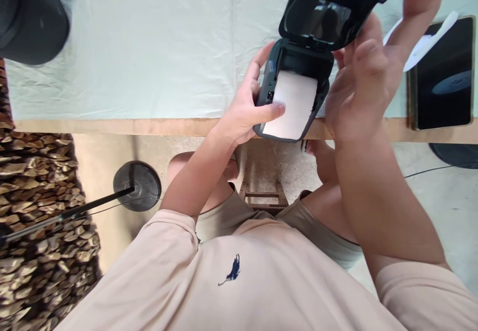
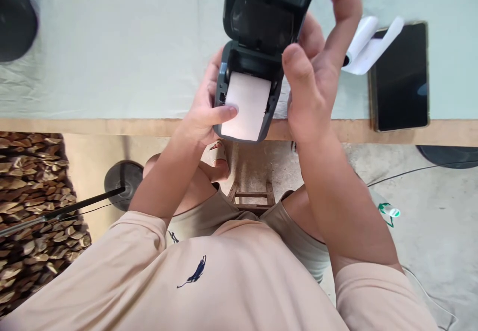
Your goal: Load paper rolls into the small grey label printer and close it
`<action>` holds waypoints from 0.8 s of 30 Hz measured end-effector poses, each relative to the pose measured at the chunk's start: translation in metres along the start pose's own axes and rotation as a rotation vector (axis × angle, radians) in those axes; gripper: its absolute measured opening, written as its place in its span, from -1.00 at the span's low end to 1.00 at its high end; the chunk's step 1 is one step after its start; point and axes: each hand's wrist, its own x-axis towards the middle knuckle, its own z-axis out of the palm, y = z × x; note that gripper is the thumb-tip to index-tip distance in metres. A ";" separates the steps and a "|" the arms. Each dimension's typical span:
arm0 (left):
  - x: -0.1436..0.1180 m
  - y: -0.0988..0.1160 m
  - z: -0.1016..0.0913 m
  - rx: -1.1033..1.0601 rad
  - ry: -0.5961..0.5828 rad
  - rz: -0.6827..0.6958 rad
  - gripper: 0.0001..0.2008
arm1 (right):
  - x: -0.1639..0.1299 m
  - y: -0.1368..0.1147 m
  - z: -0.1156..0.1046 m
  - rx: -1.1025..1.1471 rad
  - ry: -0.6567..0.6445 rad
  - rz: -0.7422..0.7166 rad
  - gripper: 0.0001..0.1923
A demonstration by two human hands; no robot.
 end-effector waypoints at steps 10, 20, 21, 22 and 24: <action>0.004 -0.007 -0.003 -0.056 0.012 0.054 -0.20 | -0.008 -0.010 -0.002 0.167 -0.009 0.175 -0.65; 0.005 -0.011 -0.004 -0.023 0.054 -0.034 -0.41 | -0.017 -0.005 -0.001 0.166 -0.258 0.281 -0.39; 0.005 -0.011 -0.003 -0.012 0.077 -0.069 -0.42 | -0.018 -0.006 -0.002 0.166 -0.256 0.292 -0.39; 0.004 -0.011 -0.002 -0.014 0.097 -0.098 -0.44 | -0.018 -0.008 -0.002 0.156 -0.255 0.300 -0.39; 0.003 -0.010 0.000 -0.049 0.125 -0.122 -0.47 | -0.018 -0.009 -0.003 0.106 -0.250 0.307 -0.38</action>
